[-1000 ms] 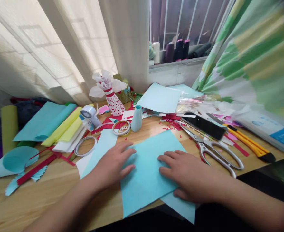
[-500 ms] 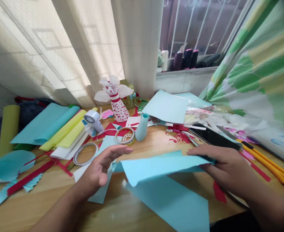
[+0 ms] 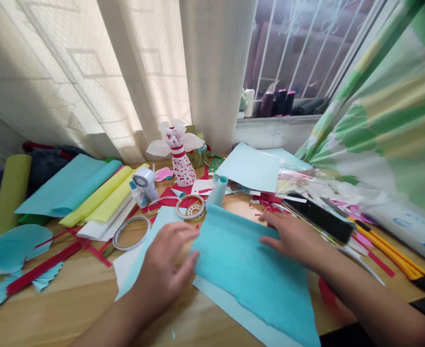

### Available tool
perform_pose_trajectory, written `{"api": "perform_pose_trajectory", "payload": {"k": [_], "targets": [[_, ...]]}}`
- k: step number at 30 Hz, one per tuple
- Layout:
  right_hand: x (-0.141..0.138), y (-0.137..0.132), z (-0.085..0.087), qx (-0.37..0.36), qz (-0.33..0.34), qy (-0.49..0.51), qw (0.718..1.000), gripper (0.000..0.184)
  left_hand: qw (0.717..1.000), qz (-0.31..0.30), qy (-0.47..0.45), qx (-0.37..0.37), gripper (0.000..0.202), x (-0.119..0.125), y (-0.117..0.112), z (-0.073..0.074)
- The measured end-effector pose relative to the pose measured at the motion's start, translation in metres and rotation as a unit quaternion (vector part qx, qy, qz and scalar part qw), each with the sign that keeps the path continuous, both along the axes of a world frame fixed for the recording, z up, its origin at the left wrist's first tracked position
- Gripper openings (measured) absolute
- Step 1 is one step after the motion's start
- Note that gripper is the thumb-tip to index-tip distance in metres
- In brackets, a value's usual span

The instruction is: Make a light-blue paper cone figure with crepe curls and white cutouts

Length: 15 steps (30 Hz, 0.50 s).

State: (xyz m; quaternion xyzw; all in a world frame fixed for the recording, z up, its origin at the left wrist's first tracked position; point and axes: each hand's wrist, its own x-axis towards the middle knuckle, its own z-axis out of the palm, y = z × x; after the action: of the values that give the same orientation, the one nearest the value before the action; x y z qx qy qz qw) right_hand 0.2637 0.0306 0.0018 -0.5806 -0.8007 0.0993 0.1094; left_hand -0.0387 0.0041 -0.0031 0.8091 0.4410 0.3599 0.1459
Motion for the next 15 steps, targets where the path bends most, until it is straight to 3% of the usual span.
{"api": "perform_pose_trajectory", "payload": {"k": [2, 4, 6, 9, 12, 15], "targets": [[-0.014, 0.009, 0.012, 0.087, 0.035, 0.026, 0.995, 0.044, 0.989, -0.112, 0.091, 0.025, 0.030, 0.006, -0.009, 0.000], [-0.032, 0.024, 0.025, 0.142, 0.052, 0.079, 0.985, 0.045, 0.980, -0.163, 0.117, 0.015, 0.026, 0.012, -0.014, -0.001], [-0.051, 0.044, 0.033, 0.164, 0.016, 0.124, 0.978, 0.042, 0.983, -0.163, 0.088, -0.004, 0.020, 0.015, -0.016, -0.002], [-0.070, 0.076, 0.033, 0.181, -0.019, 0.144, 0.973, 0.027, 0.987, -0.153, 0.026, -0.038, 0.015, 0.016, -0.016, 0.000], [-0.074, 0.096, 0.024, 0.184, -0.006, 0.168, 0.968, 0.005, 0.985, -0.147, -0.021, -0.084, 0.014, 0.014, -0.014, 0.002], [-0.071, 0.096, 0.017, 0.191, 0.039, 0.191, 0.962, 0.004, 0.979, -0.126, -0.059, -0.148, 0.014, 0.014, -0.012, 0.001]]}}
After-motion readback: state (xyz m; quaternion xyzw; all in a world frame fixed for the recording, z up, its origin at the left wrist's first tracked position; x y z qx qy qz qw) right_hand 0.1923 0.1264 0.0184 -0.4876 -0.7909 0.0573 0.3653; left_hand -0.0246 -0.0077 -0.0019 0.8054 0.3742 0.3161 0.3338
